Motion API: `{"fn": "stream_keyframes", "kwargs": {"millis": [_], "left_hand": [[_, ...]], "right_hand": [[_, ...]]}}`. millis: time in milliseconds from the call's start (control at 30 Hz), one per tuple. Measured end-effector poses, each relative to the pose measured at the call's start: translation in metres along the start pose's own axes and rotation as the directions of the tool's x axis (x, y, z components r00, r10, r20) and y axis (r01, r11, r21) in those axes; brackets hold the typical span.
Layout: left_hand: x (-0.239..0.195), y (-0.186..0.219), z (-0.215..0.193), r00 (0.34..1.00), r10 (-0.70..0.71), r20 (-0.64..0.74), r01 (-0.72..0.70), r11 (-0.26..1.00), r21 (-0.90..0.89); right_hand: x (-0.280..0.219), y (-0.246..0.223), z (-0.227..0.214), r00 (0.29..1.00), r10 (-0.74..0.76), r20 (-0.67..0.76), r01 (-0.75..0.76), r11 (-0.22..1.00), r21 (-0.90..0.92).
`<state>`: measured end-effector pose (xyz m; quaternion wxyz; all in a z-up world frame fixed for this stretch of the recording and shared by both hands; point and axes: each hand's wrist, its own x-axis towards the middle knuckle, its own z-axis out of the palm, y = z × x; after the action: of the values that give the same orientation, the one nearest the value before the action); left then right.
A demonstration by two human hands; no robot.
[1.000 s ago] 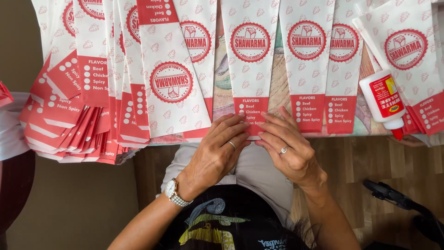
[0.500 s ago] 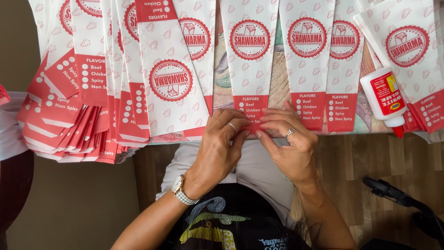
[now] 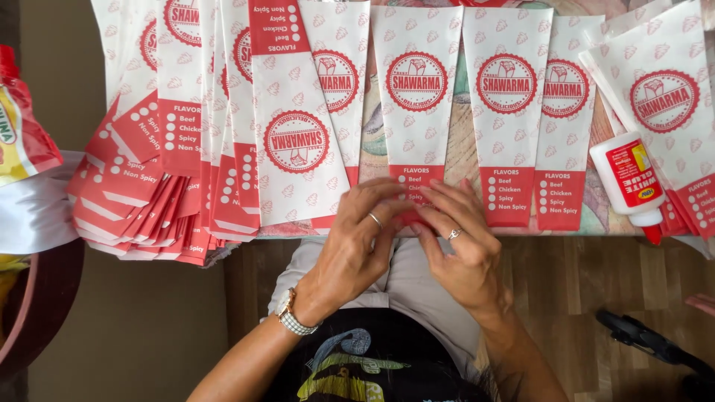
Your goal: The person folds printed paper sheets into long pouches, applies glue from a bottle along the edges, and presses the seams to seal them. They repeat this process for multiple pouches, stacking the finished ones on the table.
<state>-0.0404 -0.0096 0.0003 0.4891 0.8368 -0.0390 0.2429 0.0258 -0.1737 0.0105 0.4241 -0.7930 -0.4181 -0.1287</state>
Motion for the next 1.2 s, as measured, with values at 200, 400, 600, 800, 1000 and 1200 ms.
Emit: {"fn": "stream_keyframes", "kwargs": {"millis": [200,400,600,800,1000,1200], "left_hand": [[-0.002,-0.023,-0.051,0.999,0.024,0.022,-0.03,0.92,0.391],[-0.005,-0.036,-0.074,0.998,0.059,-0.035,-0.021,0.747,0.665],[0.001,-0.032,-0.034,0.989,0.085,0.124,-0.14,0.821,0.554],[0.008,-0.02,0.017,0.983,0.124,0.137,-0.17,0.896,0.41],[0.007,-0.016,0.034,0.988,0.109,0.113,-0.147,0.891,0.43],[-0.006,-0.014,0.009,0.968,0.238,-0.082,-0.206,0.936,0.284]], "right_hand": [[-0.005,0.012,-0.015,0.999,0.024,0.049,-0.02,0.998,-0.066],[-0.014,0.017,-0.014,0.999,0.038,-0.002,-0.038,0.996,-0.077],[-0.016,0.017,-0.015,1.0,0.029,0.003,-0.028,0.996,-0.082],[-0.018,0.014,-0.02,0.998,0.065,0.001,-0.064,0.992,-0.113],[-0.023,0.02,-0.027,0.996,0.084,0.003,-0.083,0.988,-0.13],[-0.016,0.015,-0.026,0.997,0.066,-0.047,-0.071,0.991,-0.114]]}}
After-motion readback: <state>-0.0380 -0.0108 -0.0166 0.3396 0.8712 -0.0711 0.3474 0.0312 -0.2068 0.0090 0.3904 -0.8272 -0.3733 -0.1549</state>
